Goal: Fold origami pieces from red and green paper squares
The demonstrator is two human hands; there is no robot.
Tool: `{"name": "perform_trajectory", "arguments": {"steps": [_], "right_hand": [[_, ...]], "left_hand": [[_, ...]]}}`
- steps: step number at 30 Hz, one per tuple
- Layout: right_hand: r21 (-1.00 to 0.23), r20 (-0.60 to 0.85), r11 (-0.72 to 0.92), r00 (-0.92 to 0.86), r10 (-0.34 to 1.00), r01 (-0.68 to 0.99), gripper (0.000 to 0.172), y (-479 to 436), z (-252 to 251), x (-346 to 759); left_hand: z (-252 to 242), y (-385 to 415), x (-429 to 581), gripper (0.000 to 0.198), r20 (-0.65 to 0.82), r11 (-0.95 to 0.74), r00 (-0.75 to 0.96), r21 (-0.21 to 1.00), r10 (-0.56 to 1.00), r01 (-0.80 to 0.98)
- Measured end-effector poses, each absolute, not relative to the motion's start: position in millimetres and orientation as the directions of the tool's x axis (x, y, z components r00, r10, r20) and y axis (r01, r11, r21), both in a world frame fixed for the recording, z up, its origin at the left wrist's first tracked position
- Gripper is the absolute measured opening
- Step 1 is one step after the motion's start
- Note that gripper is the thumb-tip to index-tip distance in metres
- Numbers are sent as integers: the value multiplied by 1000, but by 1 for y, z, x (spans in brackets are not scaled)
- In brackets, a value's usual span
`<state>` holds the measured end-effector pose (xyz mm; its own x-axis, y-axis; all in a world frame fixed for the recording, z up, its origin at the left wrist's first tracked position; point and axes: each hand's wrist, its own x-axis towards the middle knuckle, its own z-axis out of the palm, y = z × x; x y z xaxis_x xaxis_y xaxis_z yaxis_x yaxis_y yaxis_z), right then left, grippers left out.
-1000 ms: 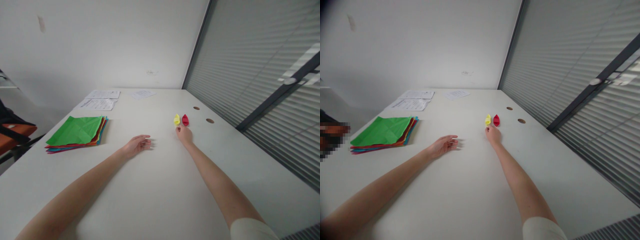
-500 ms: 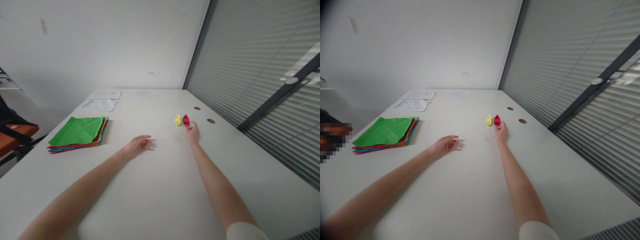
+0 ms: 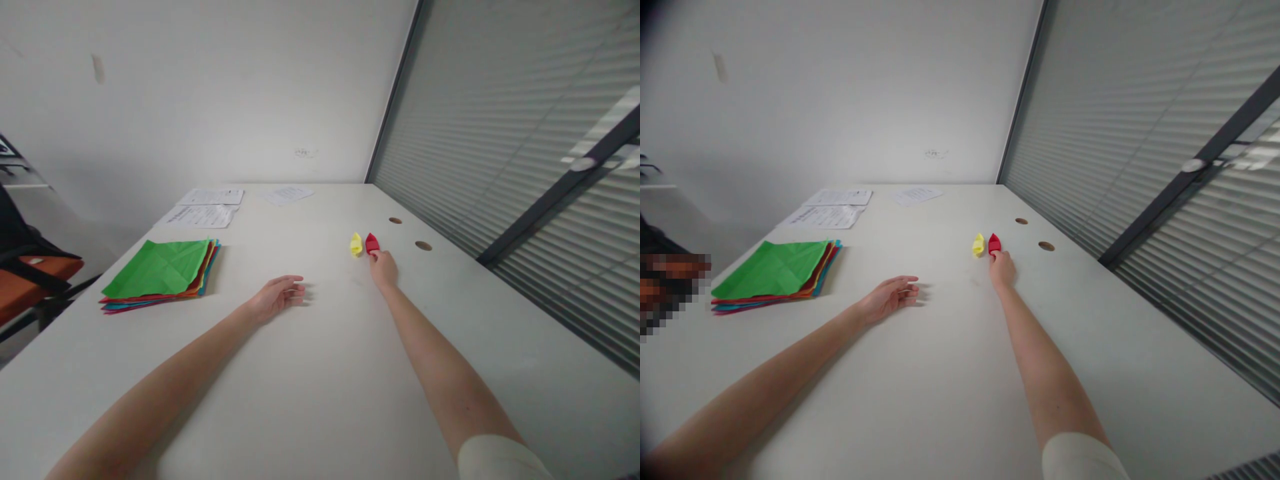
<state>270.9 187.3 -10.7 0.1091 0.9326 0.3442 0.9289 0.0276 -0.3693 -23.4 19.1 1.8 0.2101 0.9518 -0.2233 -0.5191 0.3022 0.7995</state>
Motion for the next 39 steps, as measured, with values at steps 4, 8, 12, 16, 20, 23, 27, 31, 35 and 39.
{"name": "perform_trajectory", "arguments": {"steps": [4,8,12,16,20,23,27,31,35,39], "right_hand": [[-355,352,70,64,934,932,30,188,-12,270],[-355,376,144,1,926,924,29,189,-11,268],[-364,404,199,-38,914,910,31,187,-11,267],[-418,487,271,-38,873,867,37,183,-10,267],[-450,578,409,-90,811,794,37,181,-5,265],[-446,587,535,-217,780,717,32,179,3,258],[-443,542,658,-402,738,609,26,169,13,240],[-442,463,701,-527,713,559,24,148,17,211],[-452,385,739,-638,667,500,24,127,15,179],[-455,335,769,-713,615,449,23,111,9,154]], "left_hand": [[1,19,-24,17,-211,299,221,797,952,-525],[2,18,-24,17,-209,295,218,803,953,-517],[3,17,-23,17,-219,299,213,809,952,-507],[7,18,-22,17,-244,297,173,835,954,-463],[23,19,-28,22,-245,259,123,958,962,-120],[45,14,-43,31,-113,82,143,976,983,203],[79,-8,-85,41,-30,-119,260,834,965,538],[93,-33,-146,45,50,-100,90,652,995,752],[83,-41,-192,44,246,173,-253,306,935,936],[68,-38,-202,50,55,380,-389,134,919,915]]}}
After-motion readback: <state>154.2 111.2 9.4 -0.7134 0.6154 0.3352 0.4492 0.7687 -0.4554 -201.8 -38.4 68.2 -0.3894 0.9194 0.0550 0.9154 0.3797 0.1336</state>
